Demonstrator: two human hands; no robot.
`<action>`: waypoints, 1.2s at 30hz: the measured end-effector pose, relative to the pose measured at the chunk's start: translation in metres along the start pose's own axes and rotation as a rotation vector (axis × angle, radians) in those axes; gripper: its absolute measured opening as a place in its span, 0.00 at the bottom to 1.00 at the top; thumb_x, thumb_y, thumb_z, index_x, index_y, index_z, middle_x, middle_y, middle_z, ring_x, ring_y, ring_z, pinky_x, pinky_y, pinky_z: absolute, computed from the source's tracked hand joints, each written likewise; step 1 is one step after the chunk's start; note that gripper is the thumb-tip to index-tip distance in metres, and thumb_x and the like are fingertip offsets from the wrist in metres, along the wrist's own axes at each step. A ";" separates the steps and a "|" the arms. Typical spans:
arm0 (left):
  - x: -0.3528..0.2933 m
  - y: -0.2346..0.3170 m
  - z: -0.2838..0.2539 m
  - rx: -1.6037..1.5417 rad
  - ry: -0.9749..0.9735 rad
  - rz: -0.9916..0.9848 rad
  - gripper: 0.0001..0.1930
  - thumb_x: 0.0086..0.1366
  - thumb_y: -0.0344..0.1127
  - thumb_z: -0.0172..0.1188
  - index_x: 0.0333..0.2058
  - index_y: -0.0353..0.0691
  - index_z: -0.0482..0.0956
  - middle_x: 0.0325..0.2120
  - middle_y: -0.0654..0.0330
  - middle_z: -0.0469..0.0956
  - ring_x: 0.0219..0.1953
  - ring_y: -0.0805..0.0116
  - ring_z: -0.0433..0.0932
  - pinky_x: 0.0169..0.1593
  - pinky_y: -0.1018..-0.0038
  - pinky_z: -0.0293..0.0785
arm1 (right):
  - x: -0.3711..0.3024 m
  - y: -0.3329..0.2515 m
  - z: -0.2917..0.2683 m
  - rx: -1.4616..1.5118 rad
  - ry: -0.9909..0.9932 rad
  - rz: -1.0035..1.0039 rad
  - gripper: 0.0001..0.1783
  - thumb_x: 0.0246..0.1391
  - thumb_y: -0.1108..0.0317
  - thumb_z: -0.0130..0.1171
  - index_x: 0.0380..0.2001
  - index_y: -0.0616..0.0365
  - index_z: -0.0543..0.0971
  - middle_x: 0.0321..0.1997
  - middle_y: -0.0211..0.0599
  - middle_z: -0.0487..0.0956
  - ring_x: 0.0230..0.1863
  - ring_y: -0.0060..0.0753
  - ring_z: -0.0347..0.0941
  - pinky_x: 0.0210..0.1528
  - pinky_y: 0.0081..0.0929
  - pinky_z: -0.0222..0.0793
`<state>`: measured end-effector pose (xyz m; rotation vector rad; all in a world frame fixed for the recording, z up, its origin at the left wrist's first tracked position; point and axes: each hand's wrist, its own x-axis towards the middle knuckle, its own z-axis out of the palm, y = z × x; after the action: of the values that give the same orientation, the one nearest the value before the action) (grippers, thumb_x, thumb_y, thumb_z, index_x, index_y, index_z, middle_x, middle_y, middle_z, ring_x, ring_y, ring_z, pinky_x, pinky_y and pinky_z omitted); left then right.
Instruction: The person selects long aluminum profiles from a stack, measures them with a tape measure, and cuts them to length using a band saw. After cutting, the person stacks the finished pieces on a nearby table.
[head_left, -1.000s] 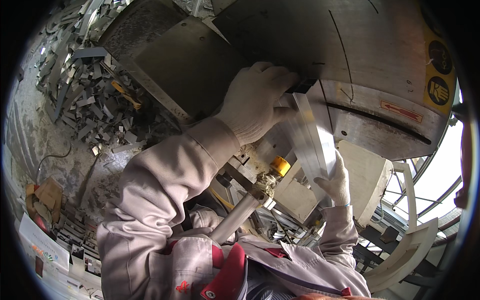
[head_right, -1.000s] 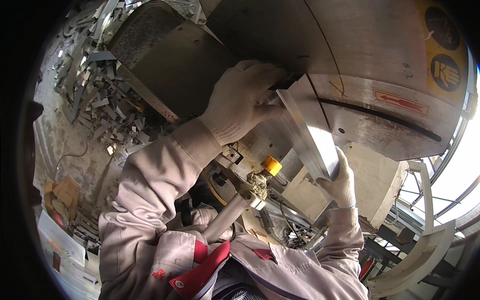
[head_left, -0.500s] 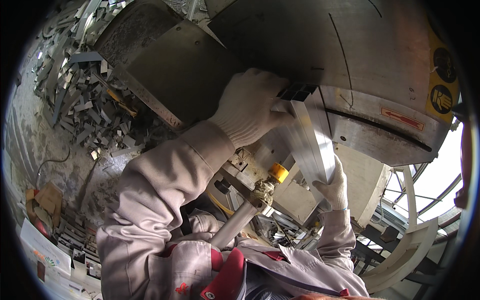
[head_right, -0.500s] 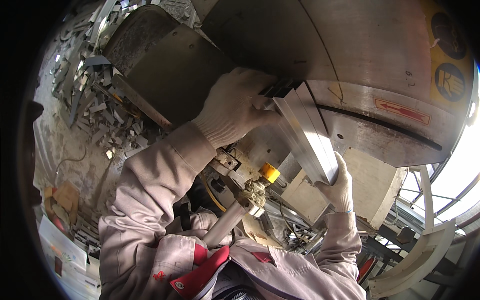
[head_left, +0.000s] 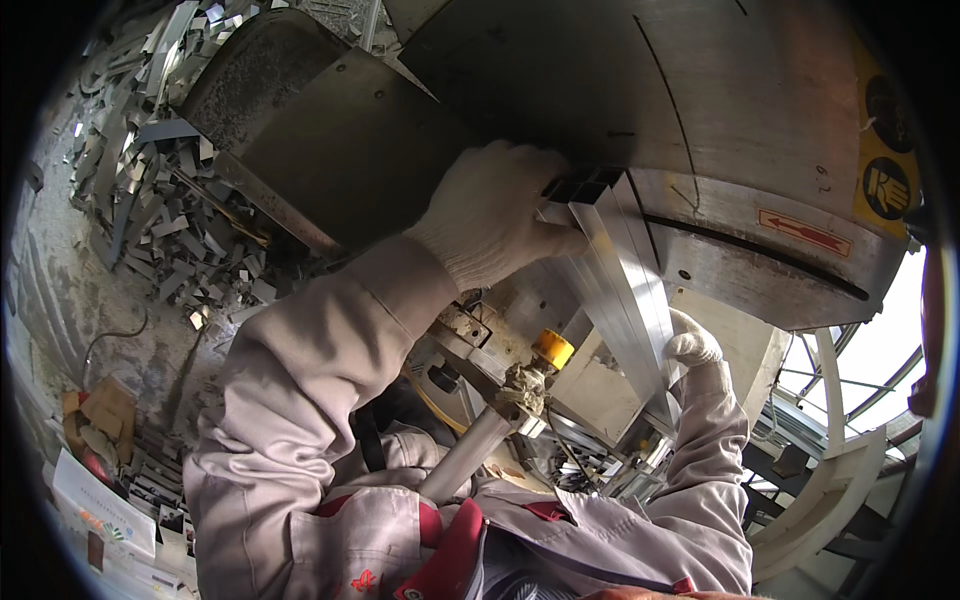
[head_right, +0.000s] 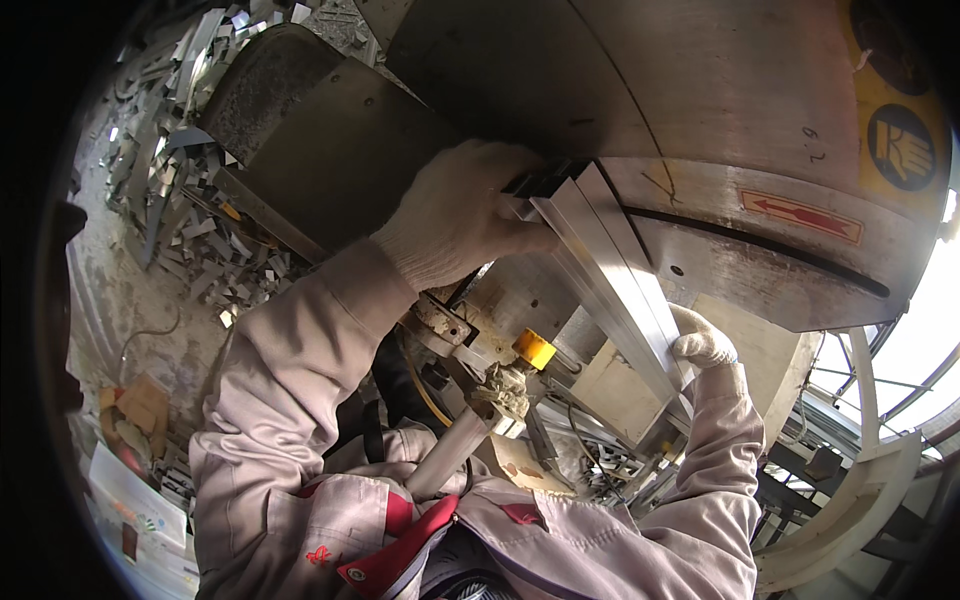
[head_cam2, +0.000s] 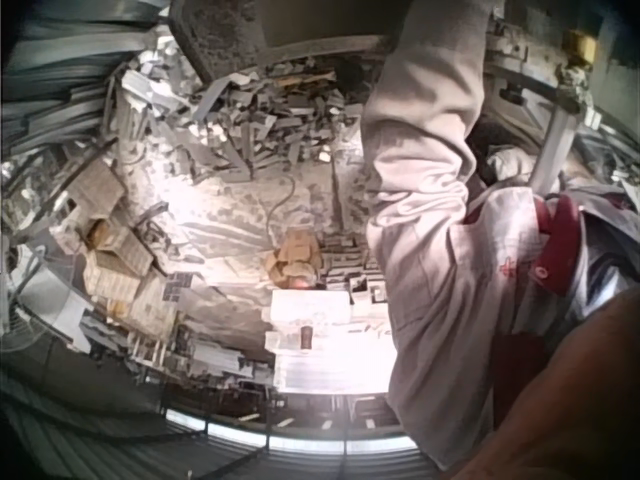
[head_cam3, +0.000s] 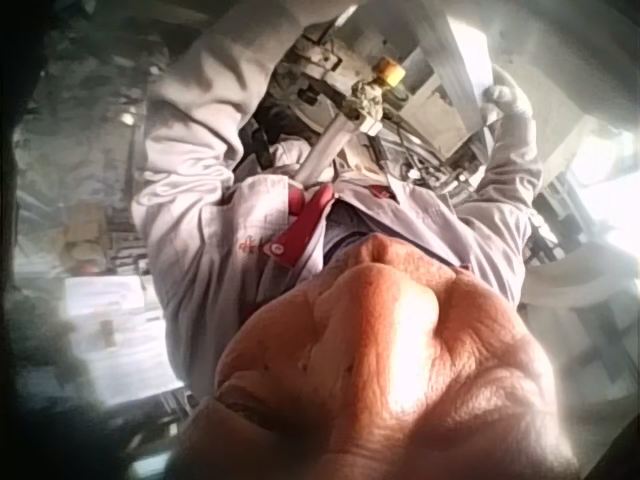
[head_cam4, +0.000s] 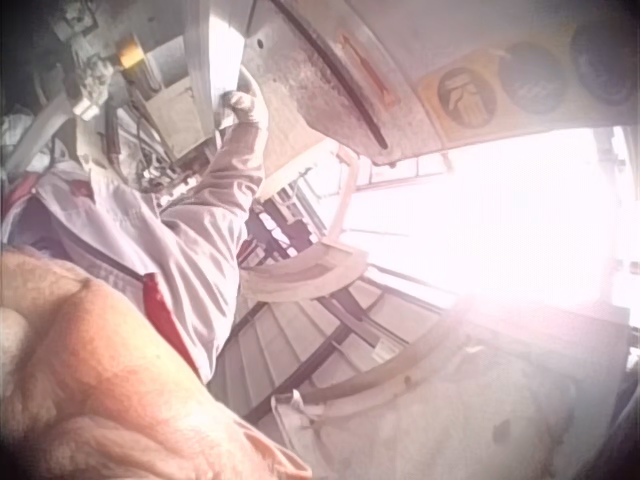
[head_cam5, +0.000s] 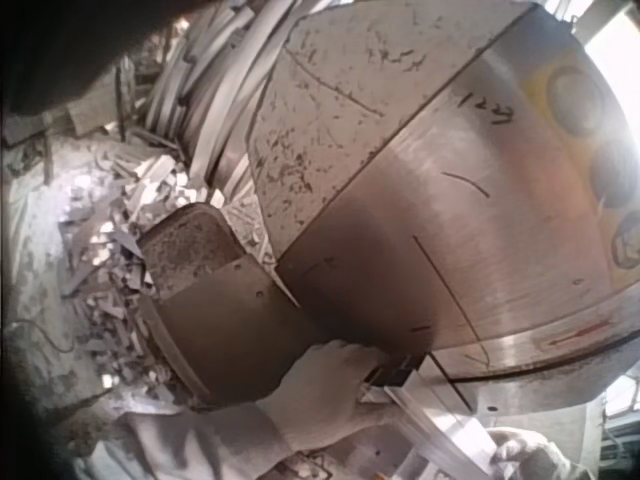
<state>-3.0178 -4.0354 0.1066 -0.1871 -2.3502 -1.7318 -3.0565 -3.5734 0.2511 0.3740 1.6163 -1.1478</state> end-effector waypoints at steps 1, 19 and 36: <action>-0.002 0.000 0.002 0.004 0.040 0.011 0.27 0.54 0.56 0.79 0.44 0.41 0.89 0.38 0.52 0.87 0.46 0.50 0.85 0.52 0.54 0.83 | 0.003 0.001 -0.003 -0.003 -0.012 0.011 0.73 0.37 0.45 0.93 0.79 0.73 0.64 0.77 0.50 0.76 0.76 0.43 0.73 0.78 0.42 0.65; -0.024 0.001 -0.001 0.096 0.096 -0.101 0.27 0.61 0.47 0.78 0.55 0.40 0.87 0.56 0.52 0.83 0.54 0.46 0.83 0.57 0.54 0.83 | -0.023 -0.017 0.087 -0.530 0.448 -0.207 0.60 0.34 0.70 0.85 0.76 0.63 0.72 0.67 0.45 0.83 0.68 0.43 0.79 0.72 0.41 0.73; -0.035 0.012 0.026 0.081 0.294 -0.007 0.30 0.63 0.51 0.74 0.54 0.32 0.83 0.62 0.50 0.78 0.60 0.40 0.77 0.61 0.49 0.78 | -0.005 0.004 0.126 -1.009 0.855 -0.284 0.30 0.41 0.75 0.81 0.50 0.62 0.82 0.40 0.39 0.88 0.41 0.29 0.83 0.49 0.34 0.81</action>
<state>-2.9842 -4.0062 0.1018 0.0845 -2.2011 -1.5438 -2.9798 -3.6731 0.2571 -0.0717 2.8183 -0.1904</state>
